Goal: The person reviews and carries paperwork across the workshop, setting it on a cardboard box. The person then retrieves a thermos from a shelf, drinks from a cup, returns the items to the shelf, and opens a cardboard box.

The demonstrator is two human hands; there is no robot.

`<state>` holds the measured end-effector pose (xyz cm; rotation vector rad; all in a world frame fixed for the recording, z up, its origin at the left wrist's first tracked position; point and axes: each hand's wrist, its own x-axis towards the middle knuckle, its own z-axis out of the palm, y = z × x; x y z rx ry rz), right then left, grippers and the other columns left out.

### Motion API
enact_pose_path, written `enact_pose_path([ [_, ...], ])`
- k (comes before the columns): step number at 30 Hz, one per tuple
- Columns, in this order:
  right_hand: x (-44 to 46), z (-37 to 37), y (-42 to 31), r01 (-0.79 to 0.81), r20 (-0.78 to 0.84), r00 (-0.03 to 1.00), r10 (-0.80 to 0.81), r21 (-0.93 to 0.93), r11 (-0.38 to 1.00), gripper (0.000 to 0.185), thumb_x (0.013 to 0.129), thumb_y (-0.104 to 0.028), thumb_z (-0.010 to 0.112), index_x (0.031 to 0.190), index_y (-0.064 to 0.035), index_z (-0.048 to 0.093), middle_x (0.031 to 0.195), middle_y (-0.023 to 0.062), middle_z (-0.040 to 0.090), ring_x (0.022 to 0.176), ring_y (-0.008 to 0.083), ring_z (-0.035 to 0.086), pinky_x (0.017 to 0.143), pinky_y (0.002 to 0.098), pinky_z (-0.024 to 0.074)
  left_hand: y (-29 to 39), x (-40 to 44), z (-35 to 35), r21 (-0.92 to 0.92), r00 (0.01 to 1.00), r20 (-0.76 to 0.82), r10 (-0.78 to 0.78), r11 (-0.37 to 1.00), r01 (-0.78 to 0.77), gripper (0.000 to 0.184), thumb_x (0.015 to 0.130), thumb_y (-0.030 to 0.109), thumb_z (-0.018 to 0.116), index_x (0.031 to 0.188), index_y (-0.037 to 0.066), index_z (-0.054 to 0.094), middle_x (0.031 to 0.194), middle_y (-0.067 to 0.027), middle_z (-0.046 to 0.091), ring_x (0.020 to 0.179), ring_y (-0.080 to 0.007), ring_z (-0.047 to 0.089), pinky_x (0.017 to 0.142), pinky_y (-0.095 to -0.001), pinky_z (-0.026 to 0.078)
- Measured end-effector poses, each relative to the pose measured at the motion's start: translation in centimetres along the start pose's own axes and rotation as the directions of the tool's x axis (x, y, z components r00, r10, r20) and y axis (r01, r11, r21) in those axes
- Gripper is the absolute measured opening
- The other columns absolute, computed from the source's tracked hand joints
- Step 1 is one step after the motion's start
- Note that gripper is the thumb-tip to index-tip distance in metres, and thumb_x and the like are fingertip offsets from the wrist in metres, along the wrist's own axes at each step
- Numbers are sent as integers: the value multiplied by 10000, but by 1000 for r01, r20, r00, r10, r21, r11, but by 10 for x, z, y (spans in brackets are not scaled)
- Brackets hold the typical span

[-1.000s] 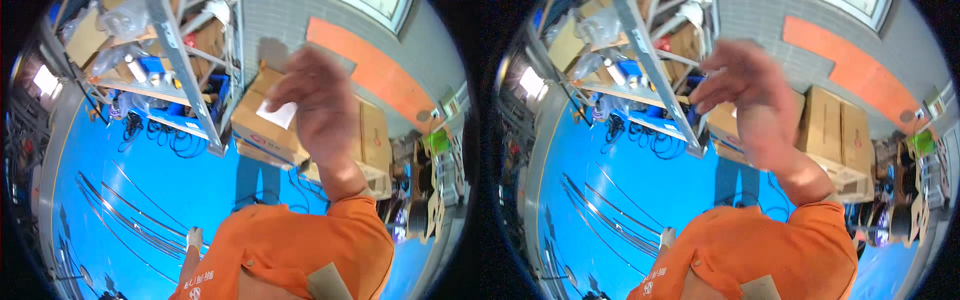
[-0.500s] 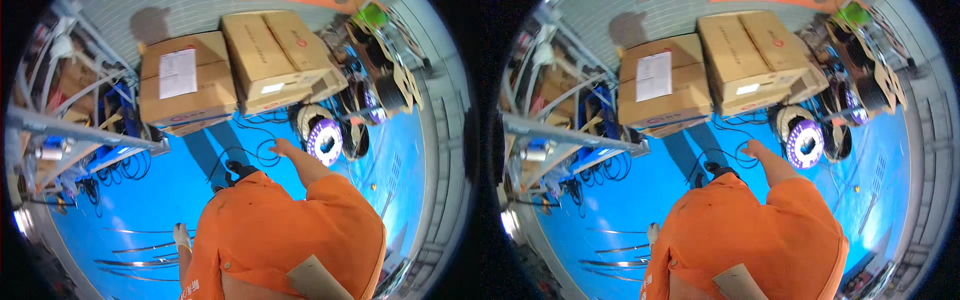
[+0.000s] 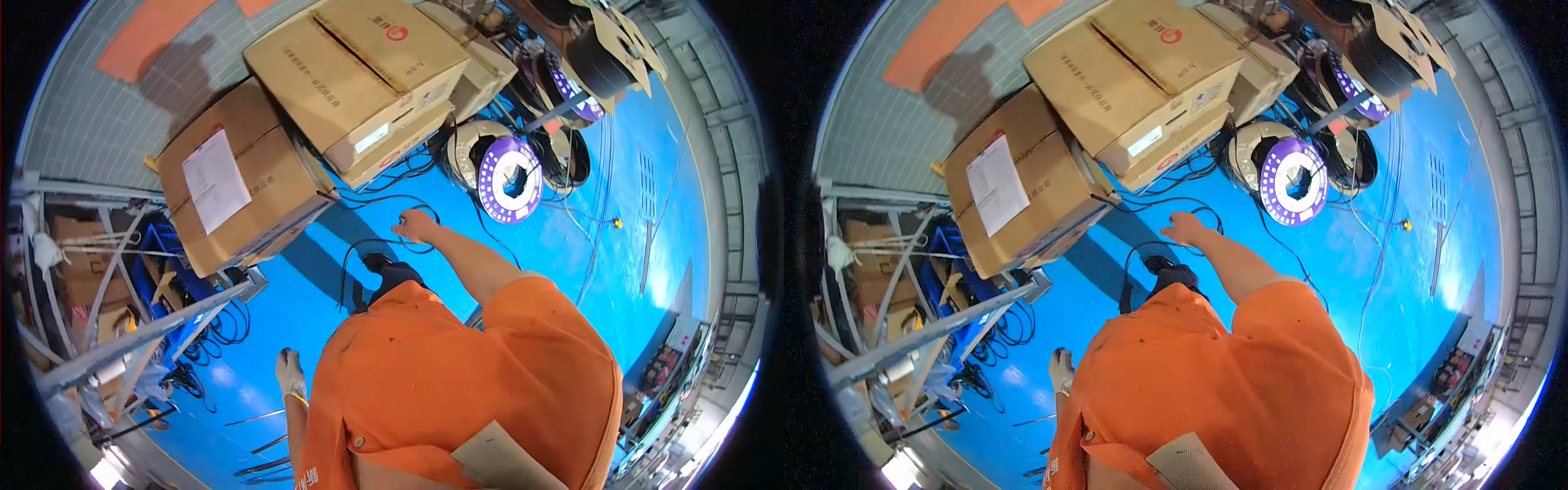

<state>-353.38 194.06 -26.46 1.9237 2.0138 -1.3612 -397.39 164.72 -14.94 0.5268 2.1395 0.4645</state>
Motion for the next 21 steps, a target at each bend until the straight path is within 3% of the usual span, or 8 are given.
enact_pose_path([
  [2, 0, -5, 13, -29, -12, 1000, 29, 50, 998, 580, 897, -500, 679, 1182, 5, 687, 1114, 183, 724, 1021, 382, 674, 918, 443, 540, 29, 5, 5, 54, 999, 32, 22, 998, -24, 454, 930, 322, 578, 1214, -21, 663, 1011, -135, 697, 849, -225, 593, 775, -350, 493],
  [6, -10, -4, 69, -132, -123, 981, 150, 142, 981, 605, 877, -506, 678, 1191, 12, 690, 1196, 204, 707, 1071, 409, 664, 943, 480, 539, 59, 16, 10, 202, 984, 122, 133, 967, -156, 524, 929, 329, 572, 1297, -40, 633, 1204, -185, 694, 1047, -281, 635, 924, -368, 497],
  [8, -28, 3, 95, -221, -187, 950, 252, 172, 960, 584, 887, -496, 671, 1176, 11, 695, 1174, 204, 715, 1060, 408, 670, 947, 478, 541, 70, 21, 11, 224, 978, 151, 144, 959, -176, 532, 930, 333, 573, 1305, -40, 627, 1200, -183, 692, 1035, -278, 630, 914, -365, 496],
  [11, -68, 3, 116, -366, -134, 908, 397, 208, 907, 557, 889, -483, 672, 1149, 9, 697, 1148, 201, 720, 1047, 413, 673, 933, 477, 548, 87, 27, 12, 243, 966, 190, 175, 945, -219, 558, 930, 347, 574, 1329, -41, 610, 1187, -176, 686, 999, -268, 617, 883, -358, 494],
  [17, -114, 48, 129, -429, -184, 868, 461, 192, 883, 535, 893, -472, 671, 1111, 16, 694, 1097, 204, 727, 1005, 415, 681, 903, 480, 556, 103, 29, 6, 232, 948, 221, 228, 932, -278, 602, 931, 371, 575, 1370, -42, 581, 1166, -163, 676, 940, -253, 595, 832, -346, 491],
  [21, -122, 66, 93, -367, -232, 890, 393, 149, 918, 537, 889, -470, 684, 1105, 22, 691, 1061, 210, 731, 975, 423, 686, 882, 482, 563, 90, 25, -9, 237, 944, 217, 249, 924, -299, 594, 946, 359, 552, 1384, -41, 580, 1395, -217, 623, 1276, -354, 589, 1080, -391, 454],
])
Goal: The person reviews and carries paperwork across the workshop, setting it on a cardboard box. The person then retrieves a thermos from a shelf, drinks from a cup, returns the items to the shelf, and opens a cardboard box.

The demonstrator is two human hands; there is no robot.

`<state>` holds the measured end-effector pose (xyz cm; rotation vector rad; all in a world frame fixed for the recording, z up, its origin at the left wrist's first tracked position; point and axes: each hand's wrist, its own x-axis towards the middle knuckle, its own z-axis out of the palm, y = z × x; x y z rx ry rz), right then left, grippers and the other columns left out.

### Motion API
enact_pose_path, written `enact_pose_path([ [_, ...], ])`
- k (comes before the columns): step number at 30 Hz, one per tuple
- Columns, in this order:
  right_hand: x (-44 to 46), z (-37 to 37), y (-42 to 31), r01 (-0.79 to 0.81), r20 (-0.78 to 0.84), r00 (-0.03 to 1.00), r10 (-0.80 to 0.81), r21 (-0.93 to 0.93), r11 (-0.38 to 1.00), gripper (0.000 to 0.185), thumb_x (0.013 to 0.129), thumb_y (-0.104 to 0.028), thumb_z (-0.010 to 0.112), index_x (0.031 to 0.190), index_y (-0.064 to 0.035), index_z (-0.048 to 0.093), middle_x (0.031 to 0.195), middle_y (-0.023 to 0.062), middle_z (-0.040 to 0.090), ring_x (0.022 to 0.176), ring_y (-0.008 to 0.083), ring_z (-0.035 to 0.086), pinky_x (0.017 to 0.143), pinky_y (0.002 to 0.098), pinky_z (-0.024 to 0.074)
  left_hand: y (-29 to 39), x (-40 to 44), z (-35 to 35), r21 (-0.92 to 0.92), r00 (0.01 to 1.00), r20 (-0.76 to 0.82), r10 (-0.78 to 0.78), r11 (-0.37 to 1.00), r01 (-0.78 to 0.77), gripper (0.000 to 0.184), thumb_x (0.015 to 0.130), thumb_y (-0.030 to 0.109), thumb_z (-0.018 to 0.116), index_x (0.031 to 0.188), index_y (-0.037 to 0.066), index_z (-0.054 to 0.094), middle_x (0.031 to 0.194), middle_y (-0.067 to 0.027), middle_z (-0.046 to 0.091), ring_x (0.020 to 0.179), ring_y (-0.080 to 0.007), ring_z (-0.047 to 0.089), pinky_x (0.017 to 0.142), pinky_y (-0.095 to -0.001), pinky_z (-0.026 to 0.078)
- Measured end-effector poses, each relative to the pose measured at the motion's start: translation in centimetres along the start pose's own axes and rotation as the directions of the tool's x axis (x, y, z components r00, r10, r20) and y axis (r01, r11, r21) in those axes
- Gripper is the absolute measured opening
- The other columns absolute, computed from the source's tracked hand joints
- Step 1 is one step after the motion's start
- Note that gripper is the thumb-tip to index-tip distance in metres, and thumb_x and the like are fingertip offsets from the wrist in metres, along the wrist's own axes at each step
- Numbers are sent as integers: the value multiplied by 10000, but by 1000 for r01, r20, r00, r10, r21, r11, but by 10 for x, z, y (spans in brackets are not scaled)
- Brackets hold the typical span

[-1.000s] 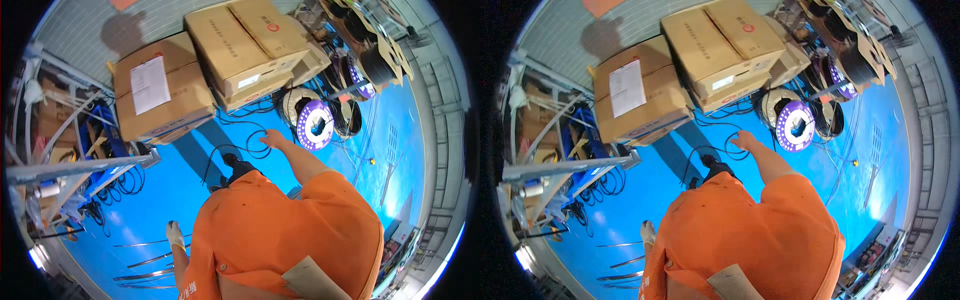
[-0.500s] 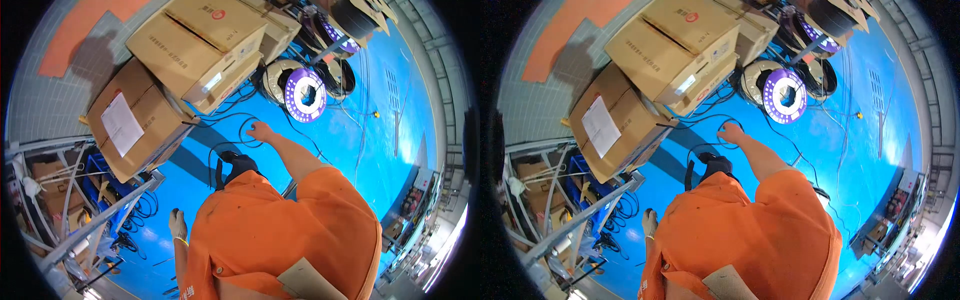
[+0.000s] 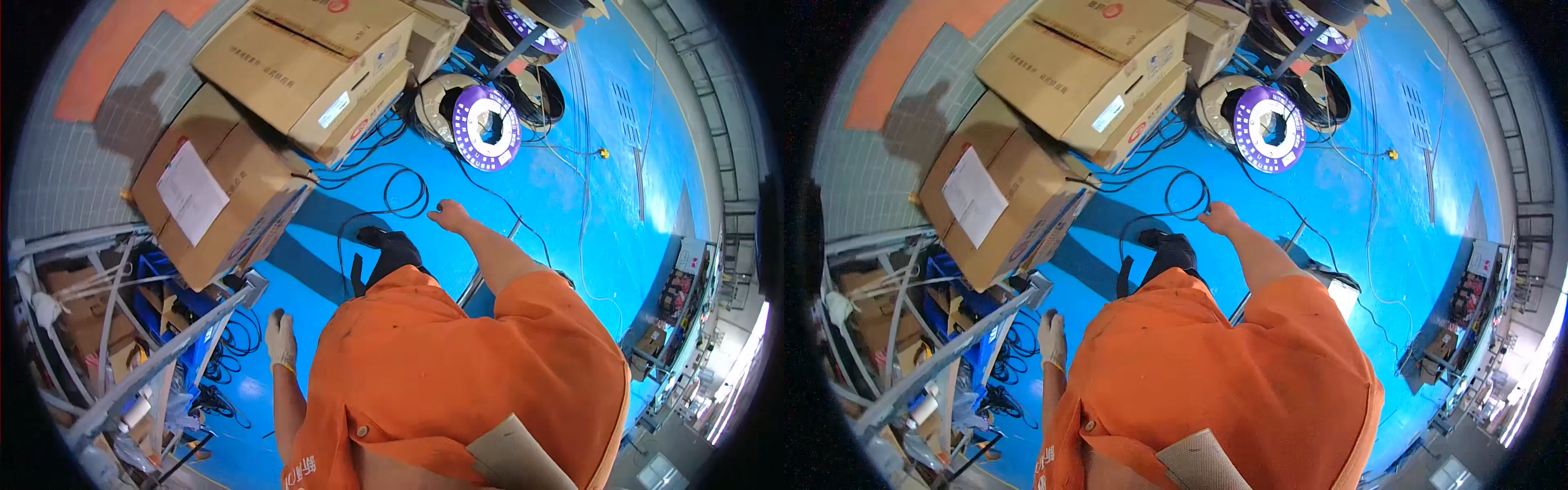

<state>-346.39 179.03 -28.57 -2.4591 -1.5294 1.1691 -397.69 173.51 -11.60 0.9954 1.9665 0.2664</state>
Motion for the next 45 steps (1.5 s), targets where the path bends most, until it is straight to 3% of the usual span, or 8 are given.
enact_pose_path([
  [9, -17, 93, -124, 388, 149, 920, -362, -218, 896, 492, 862, -463, 707, 971, 17, 703, 928, 185, 711, 825, 350, 659, 764, 448, 546, -218, -99, -46, -263, 931, -298, -213, 955, 135, 574, 939, 364, 553, 1379, -2, 593, 1350, -204, 656, 1203, -354, 628, 1016, -409, 487],
  [16, -116, 192, -331, 676, 426, 704, -568, -157, 720, 578, 886, -459, 693, 1157, 52, 691, 1058, 221, 738, 939, 383, 694, 845, 442, 562, -506, -312, 44, -733, 491, -343, -801, 555, 392, 440, 905, 355, 562, 1131, 3, 698, 1030, -195, 727, 893, -350, 630, 831, -435, 504],
  [21, -166, 255, -447, 882, 653, 422, -628, -135, 451, 557, 909, -437, 681, 1165, 57, 689, 1039, 212, 740, 927, 368, 695, 850, 426, 559, -585, -383, 194, -892, 187, -193, -963, 252, 376, 484, 891, 384, 571, 1131, -14, 705, 1034, -209, 720, 895, -363, 629, 860, -446, 510],
  [26, -200, 312, -513, 944, 744, 295, -599, -131, 302, 573, 899, -450, 685, 1174, 52, 690, 1034, 207, 740, 930, 368, 692, 840, 432, 553, -562, -306, 302, -918, 356, -265, -896, 348, 192, 234, 913, 284, 587, 1013, 83, 651, 681, -51, 555, 554, -169, 488, 434, -359, 344],
  [27, -194, 325, -515, 948, 762, 296, -576, -162, 274, 578, 892, -457, 689, 1167, 52, 691, 1034, 208, 739, 927, 371, 691, 836, 434, 552, -530, -288, 283, -987, 382, 69, -921, -7, 160, 543, 884, 385, 561, 1259, 10, 674, 1202, -223, 690, 1021, -415, 645, 924, -454, 514],
  [32, -189, 390, -566, 958, 819, 287, -497, -241, 156, 574, 878, -456, 700, 1155, 47, 695, 1023, 198, 738, 911, 360, 689, 819, 428, 550, -450, -260, 18, -838, 562, -22, -827, 322, 442, 597, 898, 429, 563, 1327, 20, 637, 1176, -204, 708, 1066, -392, 657, 909, -441, 527],
  [40, -243, 493, -695, 948, 871, 313, -378, -312, 68, 486, 876, -404, 699, 1115, 20, 709, 962, 175, 728, 877, 318, 678, 805, 403, 540, -452, -294, -175, -904, 185, -428, -885, 416, -103, 538, 967, 335, 551, 1364, -27, 578, 1206, -213, 684, 1054, -333, 628, 930, -426, 500],
  [45, -299, 585, -727, 998, 871, 63, -487, -64, 14, 482, 848, -448, 711, 988, 12, 674, 938, 204, 703, 817, 379, 641, 737, 487, 515, -494, -292, -78, -989, 168, -147, -975, 144, -26, 500, 918, 333, 585, 1270, -19, 641, 1033, -148, 684, 918, -241, 587, 849, -375, 482],
])
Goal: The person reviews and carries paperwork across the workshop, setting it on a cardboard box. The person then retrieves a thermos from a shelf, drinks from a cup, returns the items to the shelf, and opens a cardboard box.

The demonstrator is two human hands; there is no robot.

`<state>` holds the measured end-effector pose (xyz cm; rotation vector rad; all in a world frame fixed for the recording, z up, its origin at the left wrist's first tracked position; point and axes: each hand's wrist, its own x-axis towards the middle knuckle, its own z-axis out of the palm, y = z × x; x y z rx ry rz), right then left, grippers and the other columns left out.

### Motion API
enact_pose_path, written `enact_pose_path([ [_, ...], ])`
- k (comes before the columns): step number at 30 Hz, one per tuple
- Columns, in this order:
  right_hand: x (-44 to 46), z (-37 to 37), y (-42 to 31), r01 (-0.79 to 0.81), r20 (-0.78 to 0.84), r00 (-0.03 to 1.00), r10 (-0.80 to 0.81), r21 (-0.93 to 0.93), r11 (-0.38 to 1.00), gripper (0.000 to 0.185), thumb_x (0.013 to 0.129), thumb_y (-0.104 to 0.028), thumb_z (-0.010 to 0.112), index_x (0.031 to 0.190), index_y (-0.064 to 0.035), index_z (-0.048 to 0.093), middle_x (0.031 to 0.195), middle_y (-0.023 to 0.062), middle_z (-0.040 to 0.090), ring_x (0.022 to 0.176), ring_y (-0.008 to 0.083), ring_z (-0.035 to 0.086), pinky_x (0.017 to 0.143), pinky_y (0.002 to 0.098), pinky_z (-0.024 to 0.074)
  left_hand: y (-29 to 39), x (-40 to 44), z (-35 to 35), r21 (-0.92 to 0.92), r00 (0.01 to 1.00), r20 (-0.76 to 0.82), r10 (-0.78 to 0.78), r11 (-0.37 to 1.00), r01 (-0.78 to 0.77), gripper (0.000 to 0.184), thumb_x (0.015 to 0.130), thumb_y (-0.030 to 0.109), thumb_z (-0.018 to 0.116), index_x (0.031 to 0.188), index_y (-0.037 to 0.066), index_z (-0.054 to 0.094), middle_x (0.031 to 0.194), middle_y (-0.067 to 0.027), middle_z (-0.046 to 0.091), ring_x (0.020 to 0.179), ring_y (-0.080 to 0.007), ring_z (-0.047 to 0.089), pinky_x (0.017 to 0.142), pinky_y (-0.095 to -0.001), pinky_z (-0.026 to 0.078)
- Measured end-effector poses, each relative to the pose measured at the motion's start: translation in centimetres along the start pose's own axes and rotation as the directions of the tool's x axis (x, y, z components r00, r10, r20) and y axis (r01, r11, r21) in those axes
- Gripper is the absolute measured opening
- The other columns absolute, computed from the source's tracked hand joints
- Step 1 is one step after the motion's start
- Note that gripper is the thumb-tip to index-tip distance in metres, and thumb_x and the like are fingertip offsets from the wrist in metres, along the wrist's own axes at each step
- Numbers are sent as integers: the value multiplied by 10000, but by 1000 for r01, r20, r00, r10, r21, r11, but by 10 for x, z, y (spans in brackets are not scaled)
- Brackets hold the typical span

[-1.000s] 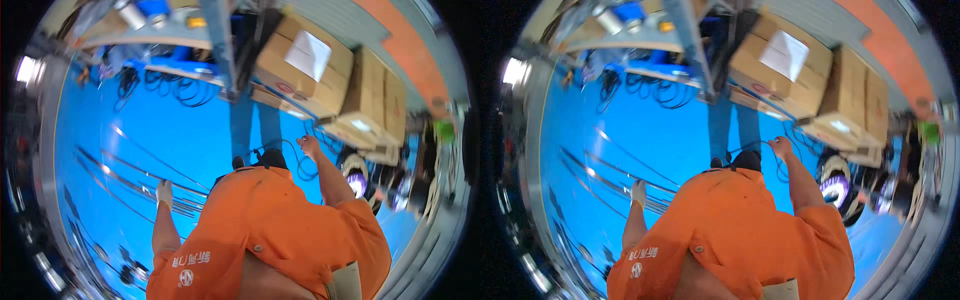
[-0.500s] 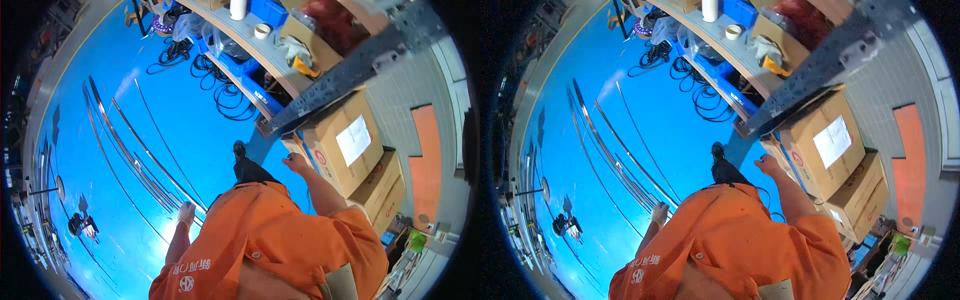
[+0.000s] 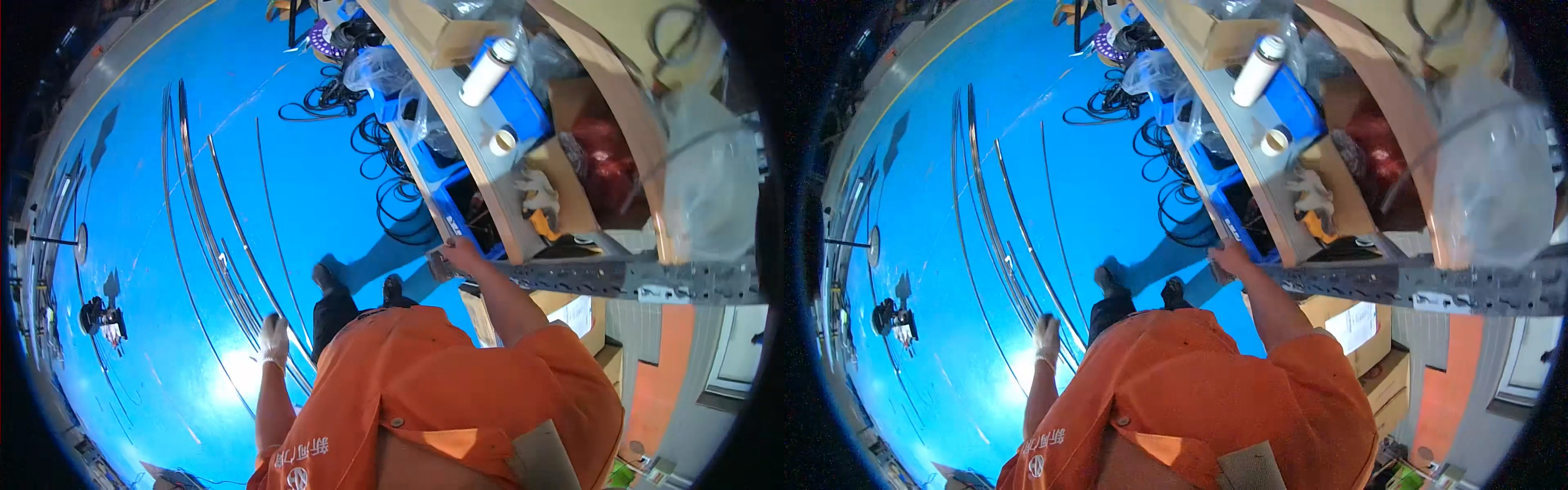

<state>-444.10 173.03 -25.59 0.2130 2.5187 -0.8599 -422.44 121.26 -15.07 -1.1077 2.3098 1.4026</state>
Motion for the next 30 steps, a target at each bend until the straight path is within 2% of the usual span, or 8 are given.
enact_pose_path([
  [4, 15, -18, -108, 53, 15, 999, -52, -58, 997, 459, 858, -432, 719, 1011, -4, 655, 905, 204, 686, 802, 402, 636, 735, 490, 519, -187, 34, -10, 126, 902, 89, -422, 903, 410, 460, 847, 314, 605, 1106, -56, 688, 864, -170, 669, 776, -291, 581, 706, -415, 502],
  [6, 33, -36, -145, 121, -224, 966, -133, -64, 991, 459, 859, -412, 726, 1054, -5, 646, 926, 207, 685, 830, 414, 646, 758, 502, 523, -236, 50, -24, 29, 947, -82, -312, 949, 315, 431, 845, 314, 616, 1024, -72, 688, 778, -164, 649, 709, -300, 567, 665, -409, 500],
  [12, 88, -157, -172, 67, -903, 414, -115, -95, 993, 638, 861, -444, 721, 1269, 31, 599, 1183, 255, 640, 1066, 425, 623, 943, 481, 504, -180, 161, -101, -156, 898, 37, -438, 885, 438, 276, 882, 305, 596, 915, 35, 638, 705, -84, 569, 665, -199, 539, 608, -343, 453],
  [15, 87, -191, -203, -432, -824, 524, 214, -40, 901, 728, 829, -490, 734, 1305, 35, 569, 1196, 250, 636, 1067, 414, 629, 968, 484, 499, -96, 236, -127, -345, 990, 16, -137, 929, 134, 214, 899, 297, 571, 925, 103, 657, 676, -36, 550, 592, -167, 504, 483, -339, 394],
  [17, 114, -189, -179, -471, -857, 468, 216, -35, 882, 774, 799, -525, 751, 1303, 32, 560, 1192, 244, 642, 1066, 415, 633, 958, 477, 509, -11, 263, -139, -104, 993, -107, -44, 994, 33, 200, 913, 295, 543, 916, 120, 640, 711, -13, 537, 616, -138, 473, 495, -314, 374],
  [20, 155, -171, -129, -565, -927, 313, 207, -7, 825, 915, 709, -627, 801, 1296, 21, 532, 1182, 228, 660, 1064, 418, 645, 929, 459, 537, 86, 265, -147, -226, 992, 3, 123, 967, -120, 322, 922, 286, 571, 1113, 46, 667, 850, -37, 588, 758, -155, 478, 690, -299, 425],
  [25, 149, -181, -114, -314, -786, 547, 286, 124, 941, 812, 756, -473, 765, 1349, 19, 508, 1191, 244, 624, 1048, 438, 619, 935, 495, 520, 111, 272, -85, -211, 989, 103, 103, 974, -79, 352, 931, 296, 566, 1129, 31, 686, 879, -86, 630, 772, -187, 517, 709, -335, 456],
  [30, 148, -203, -117, -63, -924, 370, 98, 80, 995, 767, 751, -417, 775, 1318, 20, 500, 1167, 249, 625, 1031, 436, 625, 909, 493, 533, 108, 230, -42, 209, 976, 217, -33, 978, -13, 410, 903, 332, 596, 1137, 11, 698, 941, -143, 704, 813, -262, 600, 738, -390, 496],
])
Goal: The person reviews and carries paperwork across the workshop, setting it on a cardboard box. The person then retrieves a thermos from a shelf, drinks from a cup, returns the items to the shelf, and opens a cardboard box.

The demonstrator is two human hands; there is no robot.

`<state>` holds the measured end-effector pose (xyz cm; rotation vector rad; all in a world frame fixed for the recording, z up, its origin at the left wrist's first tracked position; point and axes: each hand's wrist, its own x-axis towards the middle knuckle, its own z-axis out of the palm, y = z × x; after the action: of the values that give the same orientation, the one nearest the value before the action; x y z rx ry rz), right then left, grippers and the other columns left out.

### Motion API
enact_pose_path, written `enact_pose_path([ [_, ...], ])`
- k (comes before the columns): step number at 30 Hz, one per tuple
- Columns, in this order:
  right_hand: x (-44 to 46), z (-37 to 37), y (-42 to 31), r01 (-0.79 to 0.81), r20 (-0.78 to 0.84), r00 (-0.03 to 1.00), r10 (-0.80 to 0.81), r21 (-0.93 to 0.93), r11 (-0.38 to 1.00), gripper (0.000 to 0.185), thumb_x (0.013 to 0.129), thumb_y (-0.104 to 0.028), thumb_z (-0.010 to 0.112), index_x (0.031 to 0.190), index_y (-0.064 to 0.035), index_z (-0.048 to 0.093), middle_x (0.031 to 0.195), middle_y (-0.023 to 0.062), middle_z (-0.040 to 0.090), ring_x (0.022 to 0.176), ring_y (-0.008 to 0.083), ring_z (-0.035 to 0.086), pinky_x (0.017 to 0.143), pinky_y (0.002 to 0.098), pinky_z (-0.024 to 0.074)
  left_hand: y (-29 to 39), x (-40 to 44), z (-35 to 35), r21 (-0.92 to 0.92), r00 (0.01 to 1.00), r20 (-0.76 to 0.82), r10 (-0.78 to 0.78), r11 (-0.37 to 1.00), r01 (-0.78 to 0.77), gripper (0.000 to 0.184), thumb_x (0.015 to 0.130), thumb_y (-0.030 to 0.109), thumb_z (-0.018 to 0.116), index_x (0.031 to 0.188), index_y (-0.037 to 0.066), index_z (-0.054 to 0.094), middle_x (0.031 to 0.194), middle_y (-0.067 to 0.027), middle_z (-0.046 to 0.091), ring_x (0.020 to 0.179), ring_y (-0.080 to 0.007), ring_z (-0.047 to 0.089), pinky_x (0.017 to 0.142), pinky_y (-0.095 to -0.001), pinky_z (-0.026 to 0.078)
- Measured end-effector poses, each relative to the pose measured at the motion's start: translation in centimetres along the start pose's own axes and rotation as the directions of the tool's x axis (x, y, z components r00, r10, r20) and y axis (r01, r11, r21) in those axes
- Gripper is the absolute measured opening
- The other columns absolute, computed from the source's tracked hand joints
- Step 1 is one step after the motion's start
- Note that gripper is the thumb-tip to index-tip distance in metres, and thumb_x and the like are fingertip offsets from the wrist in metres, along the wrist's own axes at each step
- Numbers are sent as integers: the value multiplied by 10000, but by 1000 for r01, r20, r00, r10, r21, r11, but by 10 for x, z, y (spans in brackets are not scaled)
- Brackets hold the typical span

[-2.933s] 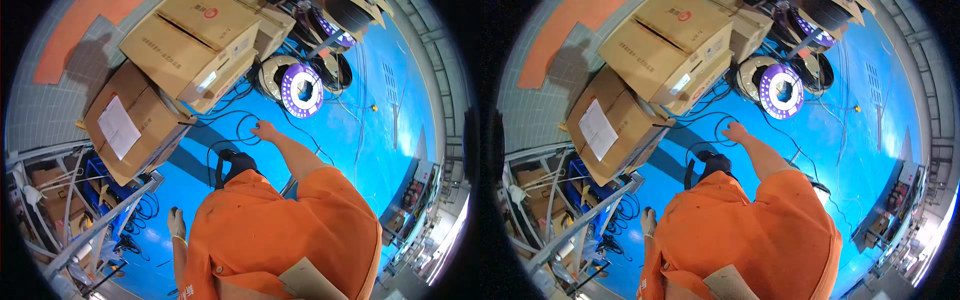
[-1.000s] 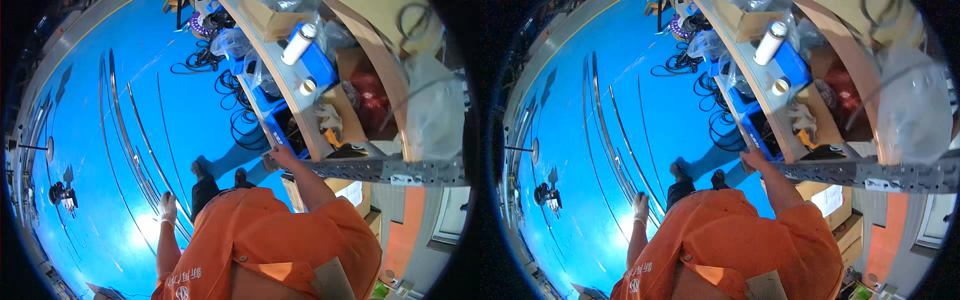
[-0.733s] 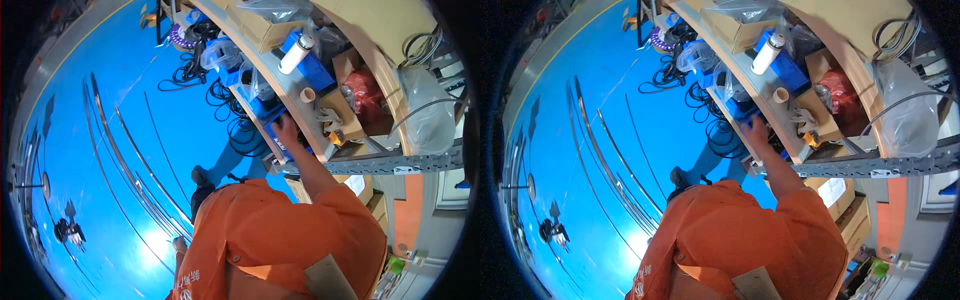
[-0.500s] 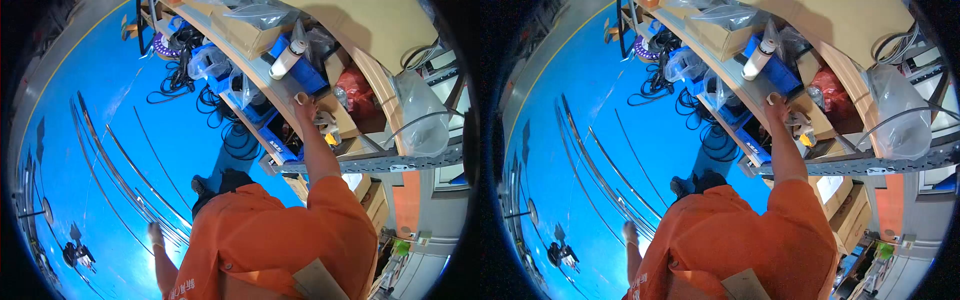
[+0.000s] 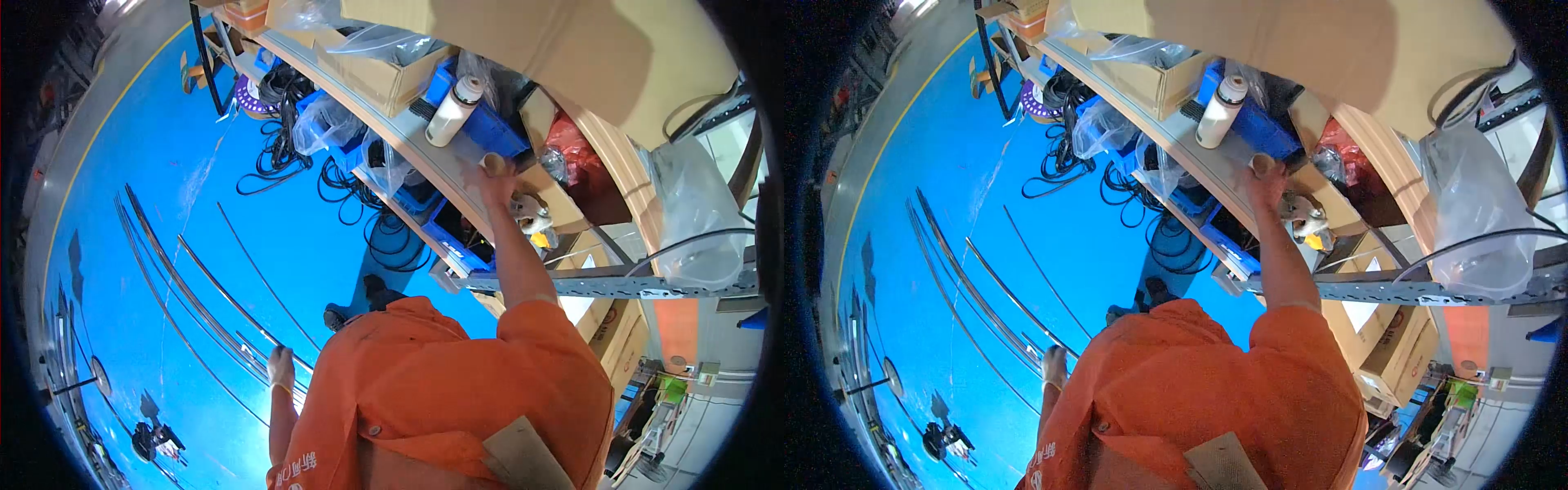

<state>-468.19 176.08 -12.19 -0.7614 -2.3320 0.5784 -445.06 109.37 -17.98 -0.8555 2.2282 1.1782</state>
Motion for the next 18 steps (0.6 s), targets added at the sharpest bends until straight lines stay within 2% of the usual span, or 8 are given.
enact_pose_path([
  [2, 26, -30, -42, 115, -46, 991, -124, -157, 981, 772, 741, -369, 832, 1339, 12, 526, 1222, 230, 647, 1022, 406, 660, 908, 456, 548, -13, -2, 0, 14, 1000, 14, -11, 1000, 11, 409, 903, 333, 595, 1133, 11, 699, 934, -143, 700, 806, -261, 597, 734, -387, 495],
  [3, 42, -44, -60, 114, -42, 992, -122, -162, 980, 772, 741, -369, 832, 1339, 12, 526, 1222, 230, 647, 1022, 406, 660, 908, 456, 548, -23, -4, 0, 29, 999, 28, -23, 999, 23, 408, 902, 334, 595, 1129, 10, 700, 927, -142, 697, 800, -260, 595, 730, -383, 494],
  [5, 72, -75, -100, 481, -95, 874, -477, 21, 877, 778, 759, -361, 825, 1370, 3, 509, 1244, 219, 651, 1020, 386, 663, 897, 438, 554, -40, -4, -2, 58, 997, 54, -48, 997, 45, 407, 902, 336, 595, 1120, 10, 701, 913, -142, 689, 786, -258, 589, 721, -377, 492],
  [7, 89, -125, -159, 244, 305, 928, -211, -74, 967, 772, 784, -324, 819, 1407, -10, 487, 1303, 209, 619, 1105, 371, 638, 951, 406, 531, -51, 3, -5, -73, 992, -6, -128, 989, 128, 408, 897, 334, 582, 1107, 5, 702, 881, -137, 670, 767, -244, 570, 699, -365, 480],
  [8, 98, -127, -162, 252, 307, 926, -219, -72, 965, 772, 784, -324, 819, 1407, -10, 487, 1303, 209, 619, 1105, 371, 638, 951, 406, 531, -57, 11, -7, -81, 991, -8, -130, 988, 129, 408, 897, 334, 582, 1107, 5, 702, 881, -137, 670, 767, -244, 570, 699, -365, 480],
  [10, 122, -127, -164, 383, 457, 757, -467, 268, 884, 767, 799, -286, 816, 1424, -16, 464, 1357, 202, 584, 1168, 351, 617, 986, 399, 501, -69, 25, -9, -236, 984, -58, -167, 960, 149, 413, 891, 326, 571, 1106, -2, 700, 872, -134, 661, 757, -232, 555, 683, -362, 469],
  [16, 145, -101, -200, 580, 251, 680, -688, 389, 715, 761, 807, -247, 814, 1430, -20, 439, 1355, 214, 569, 1177, 349, 602, 1007, 413, 475, -41, 26, 10, -315, 985, -91, -145, 943, 110, 420, 887, 326, 560, 1122, 8, 698, 908, -135, 672, 797, -252, 576, 719, -374, 482],
  [18, 151, -89, -202, 655, 266, 644, -717, 293, 697, 750, 810, -229, 806, 1421, -14, 430, 1345, 221, 562, 1175, 367, 591, 1004, 433, 475, -32, 19, 18, -246, 990, -77, -119, 964, 97, 426, 891, 327, 553, 1133, 7, 694, 936, -146, 676, 835, -276, 588, 763, -389, 491],
])
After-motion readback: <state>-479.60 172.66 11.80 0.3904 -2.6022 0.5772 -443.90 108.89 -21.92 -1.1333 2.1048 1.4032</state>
